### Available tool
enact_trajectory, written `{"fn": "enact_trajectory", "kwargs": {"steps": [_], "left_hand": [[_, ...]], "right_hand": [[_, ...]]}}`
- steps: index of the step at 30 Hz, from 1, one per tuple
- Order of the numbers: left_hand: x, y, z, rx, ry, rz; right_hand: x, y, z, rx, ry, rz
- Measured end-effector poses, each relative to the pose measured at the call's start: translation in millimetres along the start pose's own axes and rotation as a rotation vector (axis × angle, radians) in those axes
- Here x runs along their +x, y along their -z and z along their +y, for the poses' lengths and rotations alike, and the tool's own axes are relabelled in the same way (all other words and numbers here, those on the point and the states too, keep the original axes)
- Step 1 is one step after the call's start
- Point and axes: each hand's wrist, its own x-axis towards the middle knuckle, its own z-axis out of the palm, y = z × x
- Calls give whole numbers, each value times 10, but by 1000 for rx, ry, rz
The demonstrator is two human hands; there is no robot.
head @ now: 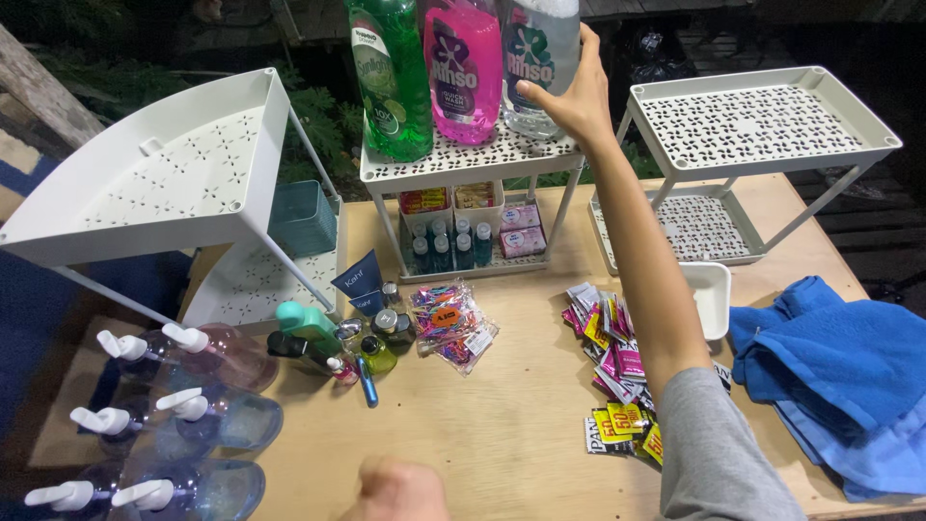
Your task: The person handles multiple hand soap bottles, rotating and inspecting them, then places them on a white plastic shelf unit. The person also handles a clear bottle and a green bottle, placing them on the same shelf. The activity involves organizing and restocking bathroom supplies.
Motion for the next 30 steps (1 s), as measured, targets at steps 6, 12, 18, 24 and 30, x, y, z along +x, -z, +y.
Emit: {"fn": "enact_trajectory", "kwargs": {"steps": [6, 12, 18, 24, 30], "left_hand": [[-75, 12, -7, 15, -295, 111], [-161, 51, 85, 22, -407, 225], [-17, 70, 93, 39, -473, 353], [-126, 235, 106, 116, -356, 537], [-505, 590, -202, 521, 379, 192]], "right_hand": [[-213, 28, 67, -73, 16, 79], [-451, 305, -72, -84, 94, 143], [-721, 504, -492, -103, 123, 147], [-1565, 556, -1180, 86, -52, 10], [-2290, 208, -1548, 207, 13, -374]]}}
